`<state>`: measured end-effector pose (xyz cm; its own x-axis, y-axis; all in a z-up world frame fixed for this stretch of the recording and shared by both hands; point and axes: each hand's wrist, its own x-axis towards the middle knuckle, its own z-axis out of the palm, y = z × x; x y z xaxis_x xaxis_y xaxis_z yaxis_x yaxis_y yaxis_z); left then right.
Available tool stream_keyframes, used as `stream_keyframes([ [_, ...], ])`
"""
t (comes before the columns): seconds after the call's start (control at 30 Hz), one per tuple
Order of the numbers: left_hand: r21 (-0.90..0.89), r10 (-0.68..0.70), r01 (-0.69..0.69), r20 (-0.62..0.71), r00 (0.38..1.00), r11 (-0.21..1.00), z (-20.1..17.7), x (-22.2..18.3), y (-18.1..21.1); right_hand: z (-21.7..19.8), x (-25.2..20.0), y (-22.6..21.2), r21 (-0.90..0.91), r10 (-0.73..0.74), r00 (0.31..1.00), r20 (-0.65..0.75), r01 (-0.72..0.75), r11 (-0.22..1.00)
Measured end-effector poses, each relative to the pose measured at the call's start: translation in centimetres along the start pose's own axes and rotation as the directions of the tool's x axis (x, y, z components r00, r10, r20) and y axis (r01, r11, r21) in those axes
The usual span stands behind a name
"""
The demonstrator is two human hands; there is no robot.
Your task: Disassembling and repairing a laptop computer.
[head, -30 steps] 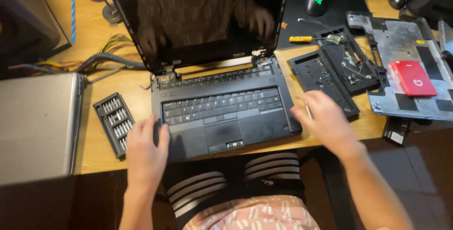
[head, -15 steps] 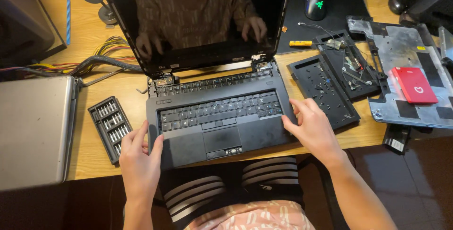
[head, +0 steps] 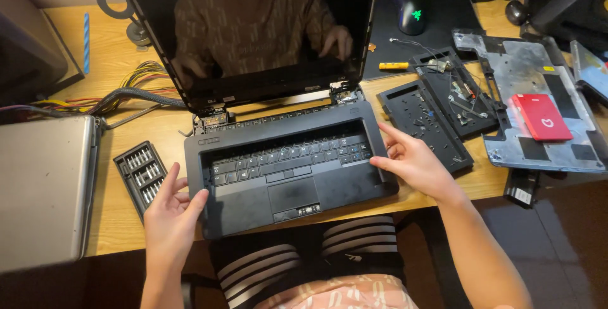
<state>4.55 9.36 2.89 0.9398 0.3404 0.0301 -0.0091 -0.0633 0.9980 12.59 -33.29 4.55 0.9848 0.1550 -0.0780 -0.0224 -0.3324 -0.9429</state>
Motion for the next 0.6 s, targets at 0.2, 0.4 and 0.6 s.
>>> stream_keyframes([
  [0.2, 0.072, -0.022, 0.020, 0.028, 0.999, 0.997, 0.2, 0.3, -0.4, -0.4, 0.4, -0.2, -0.004, 0.031, 0.999, 0.044, -0.031, 1.000],
  [0.4, -0.038, 0.013, -0.013, 0.022, 1.000, 0.999, 0.0, 0.7, -0.8, -0.9, 0.8, -0.6, 0.083, -0.012, 0.999, 0.034, 0.009, 0.996],
  [0.6, -0.141, 0.080, -0.069, 0.080, 0.994, 0.988, 0.1, 0.8, -0.1, -0.8, 1.5, -0.4, 0.110, -0.056, 0.998, 0.014, 0.054, 0.992],
])
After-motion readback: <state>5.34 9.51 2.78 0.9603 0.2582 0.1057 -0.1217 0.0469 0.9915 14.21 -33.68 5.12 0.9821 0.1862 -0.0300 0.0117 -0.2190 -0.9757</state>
